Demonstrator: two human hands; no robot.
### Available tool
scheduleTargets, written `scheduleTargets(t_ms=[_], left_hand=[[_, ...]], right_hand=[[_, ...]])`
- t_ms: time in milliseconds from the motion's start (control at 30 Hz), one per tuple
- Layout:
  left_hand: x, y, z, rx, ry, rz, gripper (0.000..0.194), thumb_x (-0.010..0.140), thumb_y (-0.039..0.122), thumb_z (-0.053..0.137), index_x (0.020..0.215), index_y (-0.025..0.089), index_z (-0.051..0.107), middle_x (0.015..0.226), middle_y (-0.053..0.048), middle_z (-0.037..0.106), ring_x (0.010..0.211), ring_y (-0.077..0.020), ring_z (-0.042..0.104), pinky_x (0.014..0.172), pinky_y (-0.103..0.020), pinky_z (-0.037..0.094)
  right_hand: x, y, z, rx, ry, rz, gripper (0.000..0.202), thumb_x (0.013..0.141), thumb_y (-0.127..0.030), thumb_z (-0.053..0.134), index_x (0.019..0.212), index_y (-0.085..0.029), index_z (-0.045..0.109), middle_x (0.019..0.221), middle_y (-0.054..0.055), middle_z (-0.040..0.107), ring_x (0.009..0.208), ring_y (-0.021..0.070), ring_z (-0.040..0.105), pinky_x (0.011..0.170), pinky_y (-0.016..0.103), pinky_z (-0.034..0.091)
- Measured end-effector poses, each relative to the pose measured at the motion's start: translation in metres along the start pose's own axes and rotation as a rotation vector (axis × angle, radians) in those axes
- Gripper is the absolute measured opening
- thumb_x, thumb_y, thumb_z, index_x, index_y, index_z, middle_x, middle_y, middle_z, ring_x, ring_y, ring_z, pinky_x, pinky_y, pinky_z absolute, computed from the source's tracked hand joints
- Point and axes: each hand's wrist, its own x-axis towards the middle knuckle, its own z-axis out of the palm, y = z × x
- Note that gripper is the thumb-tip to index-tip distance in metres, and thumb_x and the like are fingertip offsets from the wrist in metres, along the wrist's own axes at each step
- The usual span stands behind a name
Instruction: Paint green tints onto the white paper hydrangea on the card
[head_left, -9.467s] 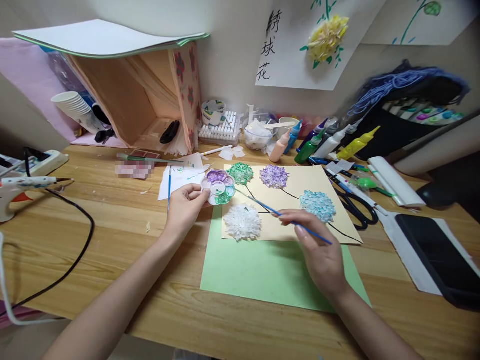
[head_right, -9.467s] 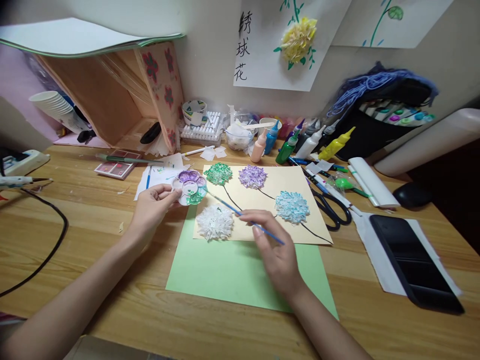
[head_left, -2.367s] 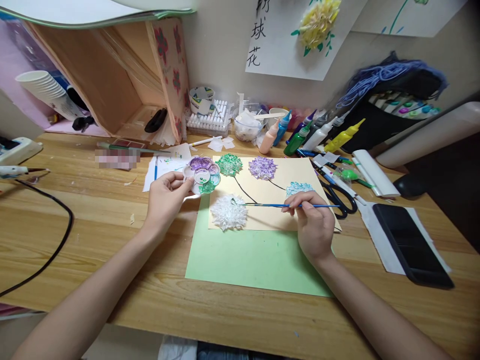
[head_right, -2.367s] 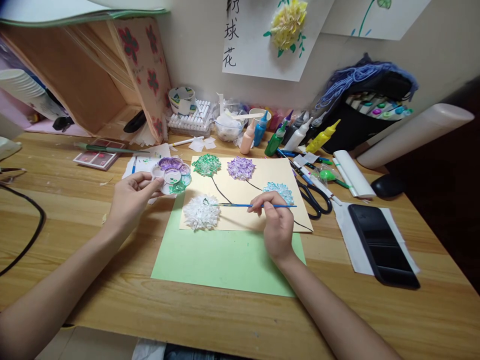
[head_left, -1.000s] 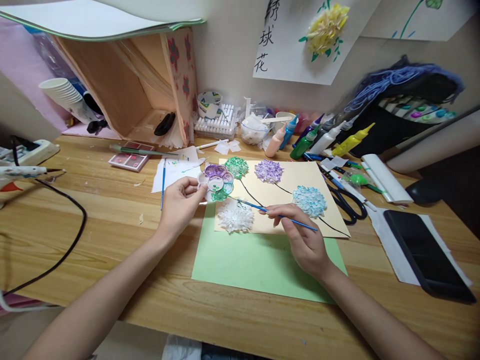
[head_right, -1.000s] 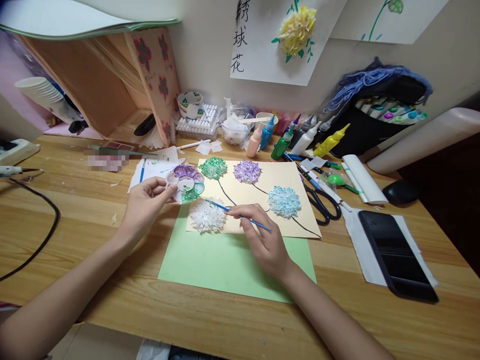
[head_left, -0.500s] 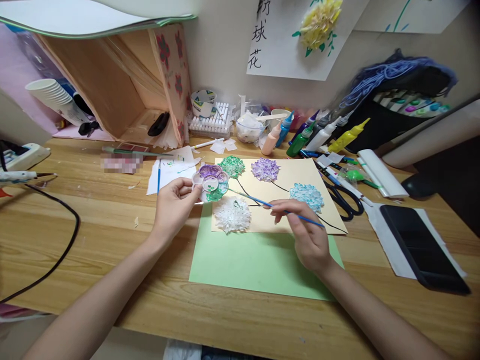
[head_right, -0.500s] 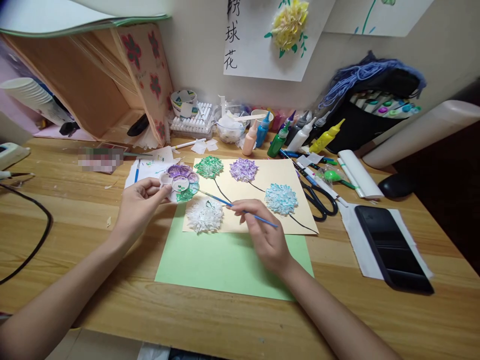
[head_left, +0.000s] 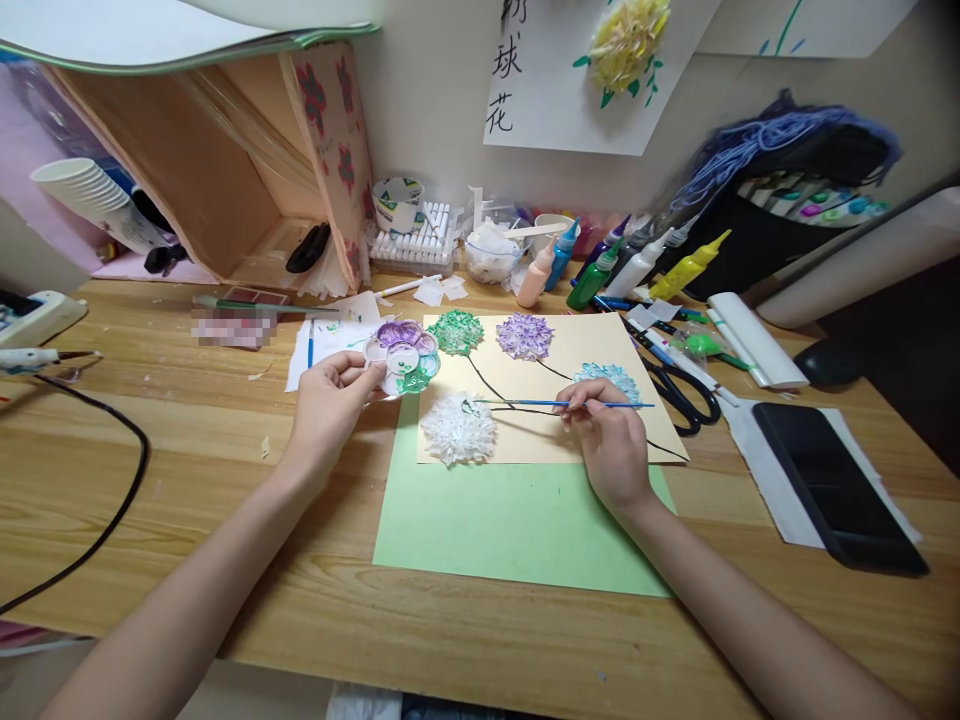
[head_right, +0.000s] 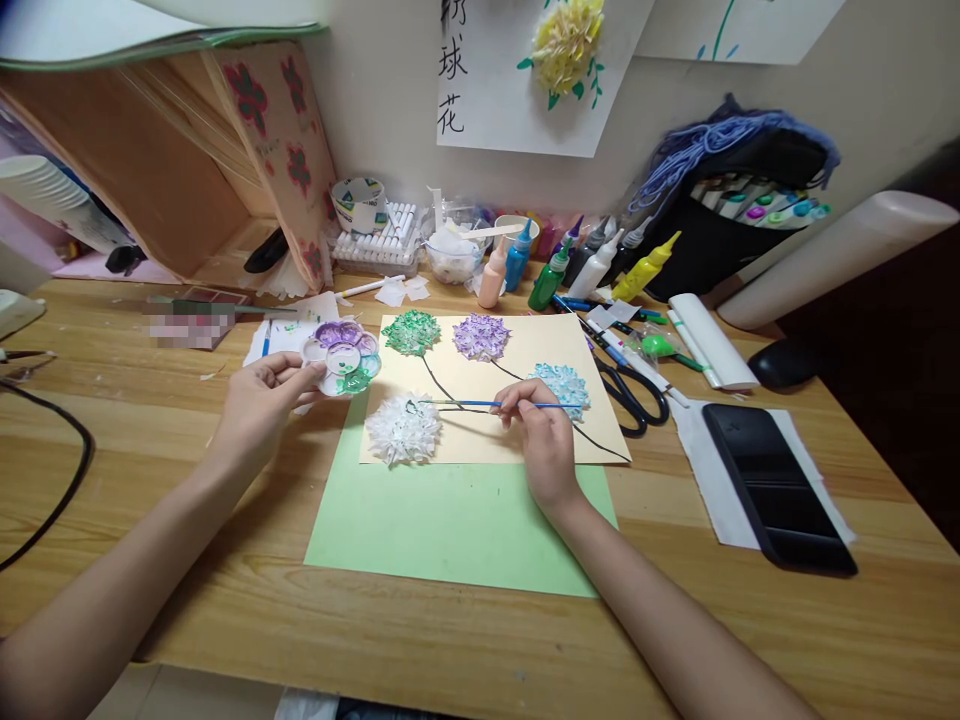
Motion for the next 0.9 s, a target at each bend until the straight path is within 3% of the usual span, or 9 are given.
scheduleTargets(t_ms=[900], left_hand=[[-0.0021, 0.0037, 0.0017, 0.009, 0.004, -0.021, 0.022, 0.063, 0.029, 0.075, 0.072, 0.016, 0.060, 0.062, 0.002, 0.066, 0.057, -0.0106, 0.062, 0.061, -0.019, 0.051]], right_hand=[[-0.0033, -0.0021, -0.0023, -0.061, -0.035, -0.115, 0.017, 0.085, -0.022, 0.047, 0.071, -0.021, 0.057, 0.074, 0.001, 0.053, 0.073, 0.0162, 0.051, 0.065, 0.030, 0.038]])
